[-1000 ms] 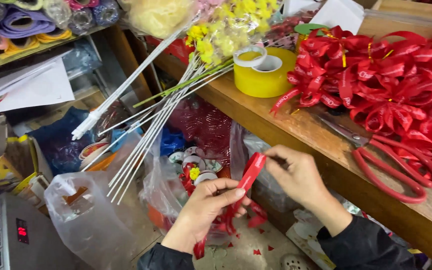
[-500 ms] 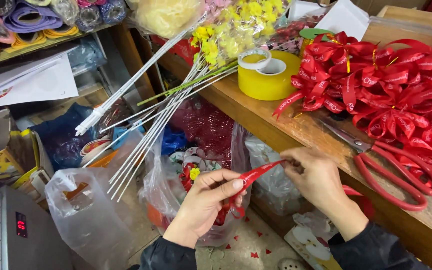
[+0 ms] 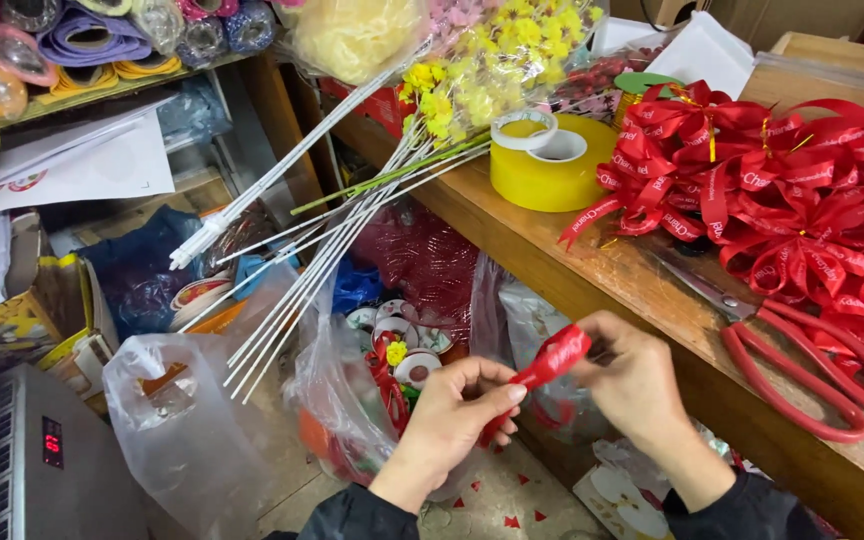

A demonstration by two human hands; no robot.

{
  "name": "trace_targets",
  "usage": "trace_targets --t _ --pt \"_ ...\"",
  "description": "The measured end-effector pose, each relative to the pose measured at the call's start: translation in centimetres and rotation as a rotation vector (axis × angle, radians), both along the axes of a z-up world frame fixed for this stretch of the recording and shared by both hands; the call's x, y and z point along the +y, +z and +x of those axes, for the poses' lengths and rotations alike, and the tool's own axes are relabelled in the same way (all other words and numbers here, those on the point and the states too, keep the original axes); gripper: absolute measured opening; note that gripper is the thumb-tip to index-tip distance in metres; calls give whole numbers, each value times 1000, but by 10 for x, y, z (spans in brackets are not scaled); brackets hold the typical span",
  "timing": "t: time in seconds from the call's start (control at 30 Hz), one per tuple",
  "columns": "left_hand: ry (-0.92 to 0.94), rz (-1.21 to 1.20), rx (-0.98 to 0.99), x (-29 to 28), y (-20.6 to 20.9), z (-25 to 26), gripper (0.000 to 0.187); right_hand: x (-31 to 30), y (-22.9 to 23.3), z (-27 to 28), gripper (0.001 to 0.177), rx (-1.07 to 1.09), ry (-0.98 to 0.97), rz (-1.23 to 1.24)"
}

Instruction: Tying red ribbons into decorative bows for floral or gift arrangements

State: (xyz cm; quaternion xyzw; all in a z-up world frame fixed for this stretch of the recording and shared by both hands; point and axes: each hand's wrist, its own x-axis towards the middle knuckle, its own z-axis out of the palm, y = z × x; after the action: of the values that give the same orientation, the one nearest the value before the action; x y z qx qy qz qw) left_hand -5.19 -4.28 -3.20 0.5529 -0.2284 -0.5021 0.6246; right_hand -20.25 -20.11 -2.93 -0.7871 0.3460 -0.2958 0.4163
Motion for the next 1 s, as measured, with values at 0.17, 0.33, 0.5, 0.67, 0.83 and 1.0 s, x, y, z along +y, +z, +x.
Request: trace_targets --t 0.17,0.33,0.5,0.67,0.83,1.0 --pt "1 66 -173 -6 -9 -2 45 15 0 4 15 -184 220 106" --pt "-9 27 -104 -6 -11 -1 8 6 -13 3 8 -278 245 336" --pt "185 -127 104 -6 -14 12 8 14 1 4 44 77 284 412" --pt "500 -140 250 -7 -13 30 5 28 -16 2 5 8 537 -502" --pt "496 -187 284 -5 -16 35 12 11 -19 -2 11 251 452 -490" --pt "360 -87 212 -6 -17 15 5 8 0 2 20 17 171 99"
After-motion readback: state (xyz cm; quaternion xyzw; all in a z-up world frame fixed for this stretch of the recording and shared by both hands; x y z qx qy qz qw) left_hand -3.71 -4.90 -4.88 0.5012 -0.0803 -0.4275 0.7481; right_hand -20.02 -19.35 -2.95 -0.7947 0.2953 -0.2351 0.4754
